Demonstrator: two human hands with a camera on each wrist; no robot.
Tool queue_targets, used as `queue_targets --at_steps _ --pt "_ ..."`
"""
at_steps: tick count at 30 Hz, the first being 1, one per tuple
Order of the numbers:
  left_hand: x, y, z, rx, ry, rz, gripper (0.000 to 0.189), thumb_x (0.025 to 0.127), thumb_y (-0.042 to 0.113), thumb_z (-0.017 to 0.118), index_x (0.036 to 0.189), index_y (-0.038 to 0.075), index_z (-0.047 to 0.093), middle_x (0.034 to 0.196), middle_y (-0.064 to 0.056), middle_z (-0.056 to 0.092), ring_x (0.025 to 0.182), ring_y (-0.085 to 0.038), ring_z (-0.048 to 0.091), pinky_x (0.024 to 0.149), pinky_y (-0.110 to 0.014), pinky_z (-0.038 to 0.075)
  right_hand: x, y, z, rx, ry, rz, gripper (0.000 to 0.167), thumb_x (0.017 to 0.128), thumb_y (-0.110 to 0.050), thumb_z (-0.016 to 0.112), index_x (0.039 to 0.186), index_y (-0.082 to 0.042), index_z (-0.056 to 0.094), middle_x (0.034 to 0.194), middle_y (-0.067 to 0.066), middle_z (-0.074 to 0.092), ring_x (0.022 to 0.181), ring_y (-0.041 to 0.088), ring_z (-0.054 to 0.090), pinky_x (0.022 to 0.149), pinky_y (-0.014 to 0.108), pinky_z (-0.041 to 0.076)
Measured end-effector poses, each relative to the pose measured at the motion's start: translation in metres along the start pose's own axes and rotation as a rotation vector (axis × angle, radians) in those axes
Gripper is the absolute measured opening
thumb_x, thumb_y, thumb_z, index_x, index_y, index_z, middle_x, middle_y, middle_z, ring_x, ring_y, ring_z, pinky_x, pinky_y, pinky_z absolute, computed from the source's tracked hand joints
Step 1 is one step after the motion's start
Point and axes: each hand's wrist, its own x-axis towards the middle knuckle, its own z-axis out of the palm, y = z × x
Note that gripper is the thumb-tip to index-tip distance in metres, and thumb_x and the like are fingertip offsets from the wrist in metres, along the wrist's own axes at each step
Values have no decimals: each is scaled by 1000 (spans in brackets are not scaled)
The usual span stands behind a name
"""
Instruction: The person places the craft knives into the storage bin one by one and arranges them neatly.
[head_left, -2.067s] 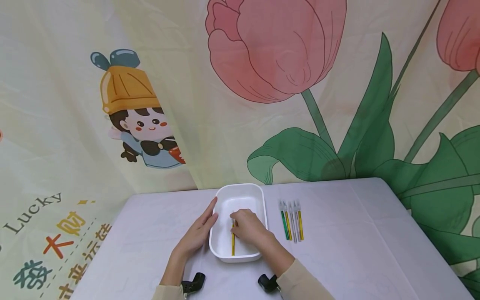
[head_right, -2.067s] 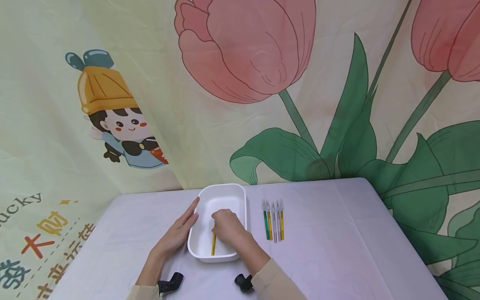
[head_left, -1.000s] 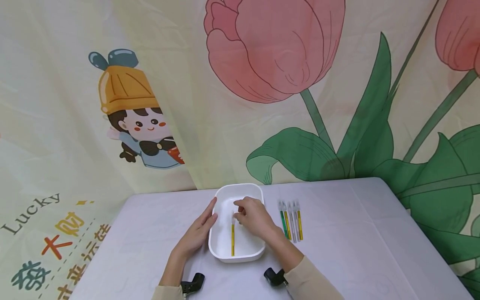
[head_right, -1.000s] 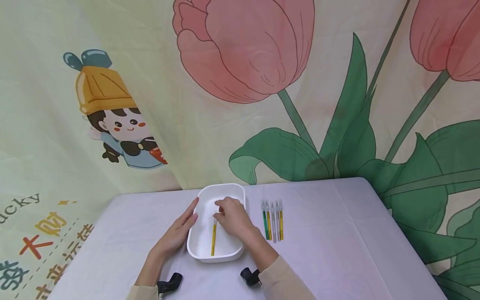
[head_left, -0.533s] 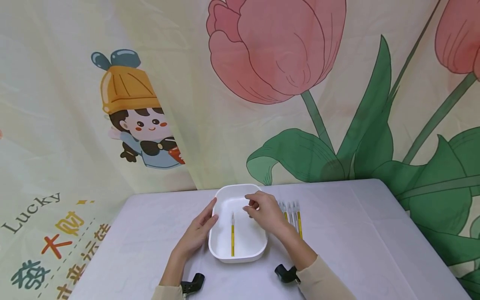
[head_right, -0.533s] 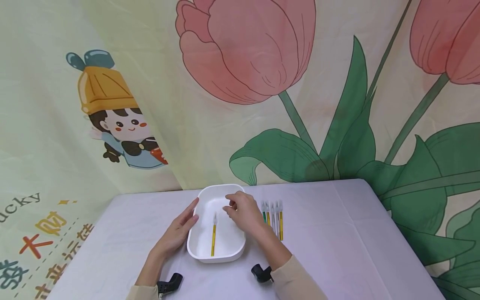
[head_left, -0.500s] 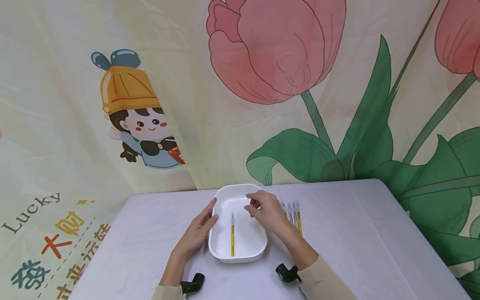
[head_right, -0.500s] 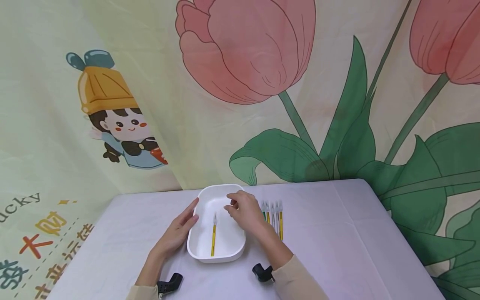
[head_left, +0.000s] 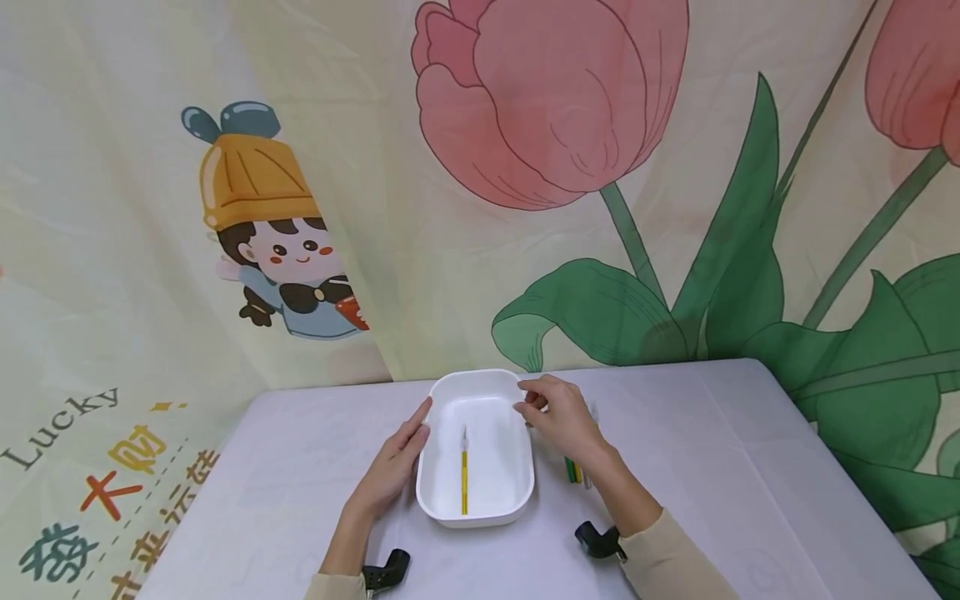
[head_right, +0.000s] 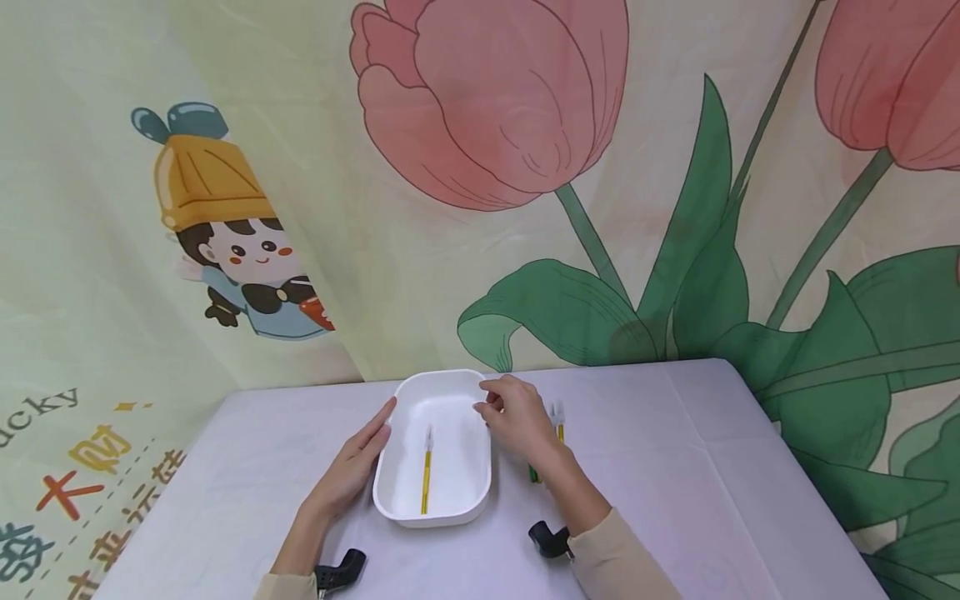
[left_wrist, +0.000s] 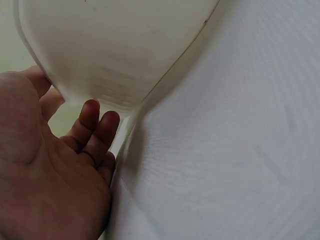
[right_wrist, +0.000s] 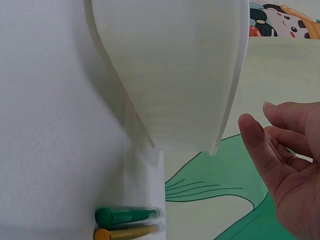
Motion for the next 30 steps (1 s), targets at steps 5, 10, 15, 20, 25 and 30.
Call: queue_targets --at_steps 5,10,15,20,25,30 --pt "0 -1 2 -10 -16 6 56 110 47 46 163 37 33 171 14 25 163 -21 12 132 -52 5 -3 6 -7 -22 -13 33 38 92 -9 80 127 1 72 92 2 67 75 8 69 61 20 58" --pt "-1 0 1 -8 -10 -4 56 109 48 48 162 39 34 170 13 27 162 -21 15 132 -52 8 -5 14 -15 -41 -9 64 37 91 -8 80 126 -1 72 92 2 67 70 6 68 61 20 57" --pt "-2 0 0 -11 -8 -17 56 110 45 47 163 36 33 171 14 26 163 -22 13 132 -52 7 -4 15 -20 -21 -7 61 37 92 -7 79 127 -1 72 93 4 67 70 8 70 61 21 58" --pt "-2 0 0 -14 -7 -29 52 112 38 46 163 38 33 171 16 25 163 -20 12 132 -51 7 -3 17 -22 -16 0 63 37 91 -7 79 127 1 72 93 5 68 70 11 71 61 21 58" --pt "-2 1 0 -9 -8 -26 52 113 34 45 163 37 33 171 16 25 163 -19 13 132 -50 8 -4 21 -27 -23 13 86 36 93 -8 78 127 2 71 93 7 68 69 11 70 61 21 59" --pt "-1 1 2 -9 -14 -32 52 112 36 46 162 39 33 171 16 25 163 -20 13 132 -51 8 -4 27 -32 -40 23 122 39 94 -11 77 130 1 69 95 8 68 71 12 70 62 22 60"
